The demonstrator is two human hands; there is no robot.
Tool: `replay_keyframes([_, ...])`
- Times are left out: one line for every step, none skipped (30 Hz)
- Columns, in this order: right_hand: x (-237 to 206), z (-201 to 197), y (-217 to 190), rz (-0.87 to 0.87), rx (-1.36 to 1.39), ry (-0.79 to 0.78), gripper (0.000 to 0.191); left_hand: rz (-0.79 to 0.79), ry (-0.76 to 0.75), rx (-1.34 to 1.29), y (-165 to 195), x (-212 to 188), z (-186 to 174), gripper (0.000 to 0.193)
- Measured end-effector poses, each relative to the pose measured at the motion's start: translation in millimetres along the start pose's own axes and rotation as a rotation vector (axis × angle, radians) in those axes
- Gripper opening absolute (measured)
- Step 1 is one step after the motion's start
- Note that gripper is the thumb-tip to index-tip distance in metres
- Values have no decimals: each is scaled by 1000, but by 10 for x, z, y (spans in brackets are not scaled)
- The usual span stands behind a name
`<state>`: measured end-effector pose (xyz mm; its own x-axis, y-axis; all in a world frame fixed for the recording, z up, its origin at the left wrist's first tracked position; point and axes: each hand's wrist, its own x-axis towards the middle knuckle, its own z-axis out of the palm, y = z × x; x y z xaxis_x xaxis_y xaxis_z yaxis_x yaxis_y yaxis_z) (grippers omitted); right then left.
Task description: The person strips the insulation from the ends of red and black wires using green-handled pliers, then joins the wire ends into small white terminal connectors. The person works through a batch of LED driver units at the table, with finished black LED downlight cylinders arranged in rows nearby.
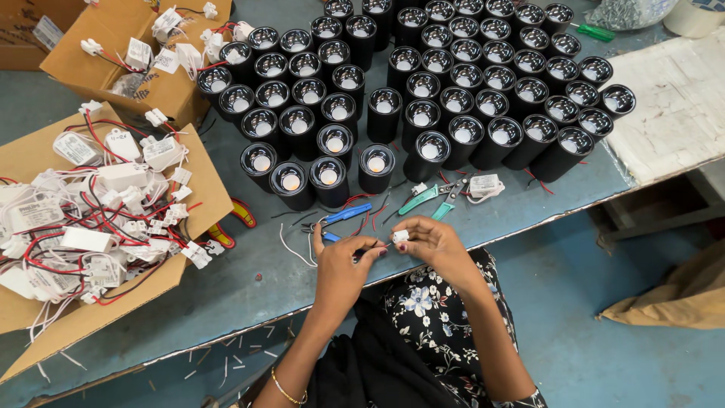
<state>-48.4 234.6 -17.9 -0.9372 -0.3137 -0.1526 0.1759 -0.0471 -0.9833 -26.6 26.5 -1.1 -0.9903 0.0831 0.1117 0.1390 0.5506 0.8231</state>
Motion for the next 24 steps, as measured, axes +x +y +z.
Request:
replay_keyframes([6,13,2,7,15,-14,27,35,19,-5,0,9,-5,14])
replay_keyframes([12,25,4,3,26,-21,27,69,37,-11,-1,14,-9,14])
replay_keyframes([14,36,9,-1,37,-27,27,58,32,-9,-2,14,-12,14])
replay_keyframes([15,43,15,-5,48,-32,26,48,25,-8,-3,17,-12,13])
replay_keyframes([17,43,19,5,38,-28,27,40,19,-7,-4,23,-13,13])
replay_keyframes([17,41,23,15,28,-24,27,46,14,-11,-4,24,-15,12])
replay_keyframes([16,37,29,25,18,-20,27,52,11,-15,-3,22,-19,12])
replay_keyframes([19,36,36,9,22,-31,27,59,7,-18,-2,23,-24,11])
replay_keyframes([17,38,46,-7,27,-42,27,63,3,-17,1,21,-28,11])
replay_keyframes([16,40,54,-23,32,-53,27,66,-1,-16,5,20,-33,11])
replay_keyframes([12,42,65,-29,38,-70,27,68,-5,-15,8,17,-35,11])
replay_keyframes([7,47,75,-35,43,-87,27,70,2,-9,15,11,-32,11])
replay_keyframes([5,53,85,-41,48,-104,28,72,9,-4,24,2,-24,11])
replay_keyframes([9,64,98,-45,19,-91,27,74,15,2,31,-6,-15,11])
replay_keyframes([13,79,112,-49,-9,-79,26,69,18,6,35,-14,-7,10])
replay_keyframes([15,91,125,-53,-38,-67,26,63,20,9,38,-24,0,10])
replay_keyframes([16,106,139,-57,-66,-47,25,58,23,13,41,-29,11,9])
replay_keyframes([17,128,157,-61,-93,-27,24,57,29,15,44,-33,25,9])
replay_keyframes([19,146,173,-64,-120,-7,24,56,35,19,46,-39,40,9])
replay_keyframes([18,158,185,-73,-148,10,23,54,41,22,46,-46,54,10])
replay_keyframes([15,172,198,-82,-175,26,22,66,59,38,46,-52,67,10])
replay_keyframes([13,180,206,-91,-202,41,21,78,77,53,45,-60,78,10])
replay_keyframes([14,181,209,-79,-184,35,22,90,94,69,41,-68,84,10])
replay_keyframes([17,174,205,-67,-167,30,22,103,101,64,37,-69,87,10])
